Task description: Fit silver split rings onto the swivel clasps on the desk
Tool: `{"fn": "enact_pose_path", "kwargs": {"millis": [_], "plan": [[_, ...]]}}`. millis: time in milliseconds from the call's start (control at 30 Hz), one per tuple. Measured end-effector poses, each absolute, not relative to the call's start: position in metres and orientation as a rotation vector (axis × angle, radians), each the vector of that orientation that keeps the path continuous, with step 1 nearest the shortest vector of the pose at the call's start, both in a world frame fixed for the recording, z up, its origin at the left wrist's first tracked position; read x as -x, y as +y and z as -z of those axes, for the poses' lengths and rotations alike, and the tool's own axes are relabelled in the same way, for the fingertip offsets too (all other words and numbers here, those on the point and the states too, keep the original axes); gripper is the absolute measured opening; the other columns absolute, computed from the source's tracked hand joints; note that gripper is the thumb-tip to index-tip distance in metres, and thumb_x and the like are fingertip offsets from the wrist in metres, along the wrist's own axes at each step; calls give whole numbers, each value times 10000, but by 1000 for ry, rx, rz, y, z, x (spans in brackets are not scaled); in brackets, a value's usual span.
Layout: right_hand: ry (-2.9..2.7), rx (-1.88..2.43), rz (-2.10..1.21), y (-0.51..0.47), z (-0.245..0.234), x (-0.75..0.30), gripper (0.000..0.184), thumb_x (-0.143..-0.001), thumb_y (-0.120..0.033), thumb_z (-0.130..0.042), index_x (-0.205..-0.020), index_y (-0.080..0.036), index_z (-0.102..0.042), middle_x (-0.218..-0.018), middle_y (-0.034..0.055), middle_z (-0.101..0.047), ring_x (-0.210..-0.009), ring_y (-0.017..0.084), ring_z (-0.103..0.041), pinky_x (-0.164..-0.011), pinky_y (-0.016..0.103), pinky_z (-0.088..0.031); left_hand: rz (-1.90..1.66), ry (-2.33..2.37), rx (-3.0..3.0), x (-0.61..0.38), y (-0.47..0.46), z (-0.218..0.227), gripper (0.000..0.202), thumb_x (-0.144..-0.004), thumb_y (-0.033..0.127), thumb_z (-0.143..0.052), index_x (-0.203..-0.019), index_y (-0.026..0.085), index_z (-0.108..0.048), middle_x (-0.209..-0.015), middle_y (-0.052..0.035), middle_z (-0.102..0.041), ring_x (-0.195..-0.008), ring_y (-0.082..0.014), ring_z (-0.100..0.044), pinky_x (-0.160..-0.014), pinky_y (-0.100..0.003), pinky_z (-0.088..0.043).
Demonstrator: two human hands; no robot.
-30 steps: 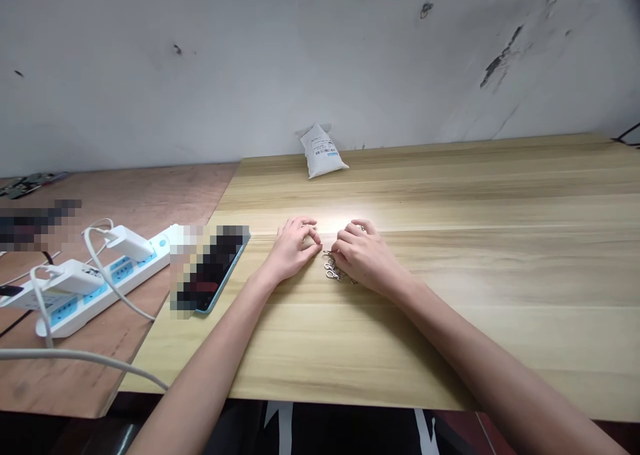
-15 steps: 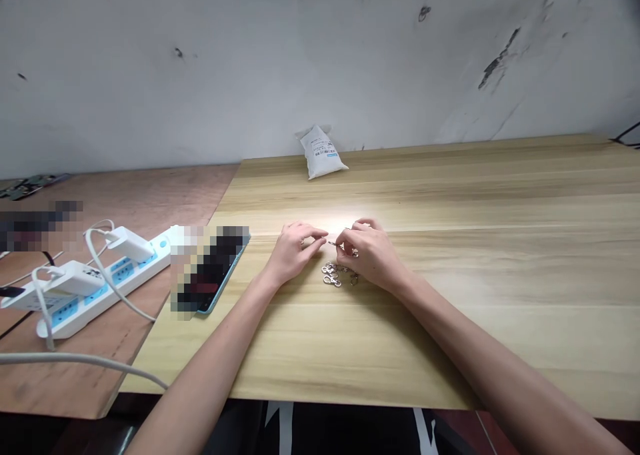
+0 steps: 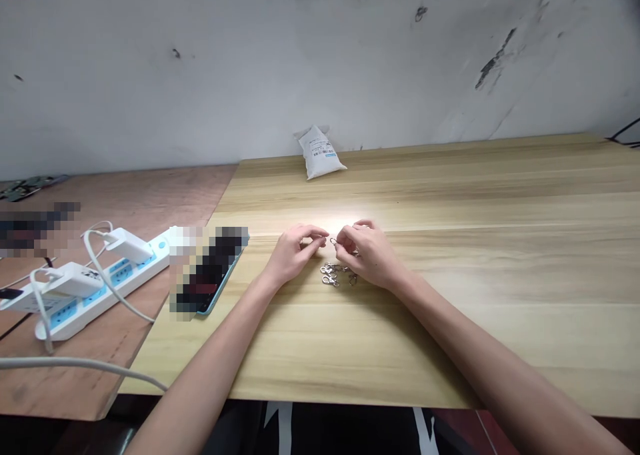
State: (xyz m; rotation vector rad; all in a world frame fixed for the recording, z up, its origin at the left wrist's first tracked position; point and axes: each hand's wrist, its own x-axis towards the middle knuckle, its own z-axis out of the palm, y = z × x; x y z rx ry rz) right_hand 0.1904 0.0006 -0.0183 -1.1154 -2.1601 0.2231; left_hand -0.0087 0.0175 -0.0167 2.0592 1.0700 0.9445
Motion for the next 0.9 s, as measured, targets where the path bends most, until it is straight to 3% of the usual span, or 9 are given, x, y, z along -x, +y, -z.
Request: {"fn": "enact_pose_path", "kwargs": {"millis": [133,267,433,633,733,900], "plan": [[-2110,1065,-243,1,19,-190,71,-792,-158,-528,-746,-209,-509,-632,-38,-607,-564,118,-528,-871,339,-377,-961,1113,-2071,9,18,18,179,-890,269,-608,-1023,211,-713,-943,-56,-737,-930,-190,-677,-813,-323,-546],[-2051,1026,-241,0,20,-190,91,-767,-123,-523,-788,-207,-552,-661,-37,-638,-578,118,-550,-859,335,-387,-945,1137,-2047,8,17,15,143,-865,315,-639,-903,202,-717,-906,-56,-741,-877,-192,-682,-710,-299,-549],[-2050,1049,-318,0,20,-189,72,-845,-159,-531,-839,-206,-585,-653,-31,-651,-565,118,-568,-864,343,-404,-939,1058,-1967,5,15,12,147,-902,316,-586,-914,196,-669,-814,-30,-730,-756,-157,-697,-657,-270,-557],[-1997,1096,-442,2,25,-189,49,-919,-240,-569,-901,-216,-607,-734,-11,-718,-679,145,-659,-870,350,-415,-1015,1076,-2001,5,15,14,141,-857,320,-659,-939,213,-702,-868,-37,-742,-800,-172,-704,-715,-296,-567],[-1998,1055,-508,3,26,-189,82,-934,-264,-570,-952,-221,-637,-738,-8,-736,-701,154,-679,-877,358,-422,-1072,1097,-1983,5,14,14,135,-821,326,-704,-868,201,-690,-838,-22,-730,-763,-156,-689,-717,-284,-561],[-1992,948,-671,4,24,-191,171,-955,-322,-539,-996,-223,-672,-731,-2,-745,-649,146,-688,-847,343,-470,-1082,1103,-2017,6,14,12,127,-829,331,-697,-817,205,-714,-827,-26,-738,-800,-173,-686,-747,-312,-559]]}}
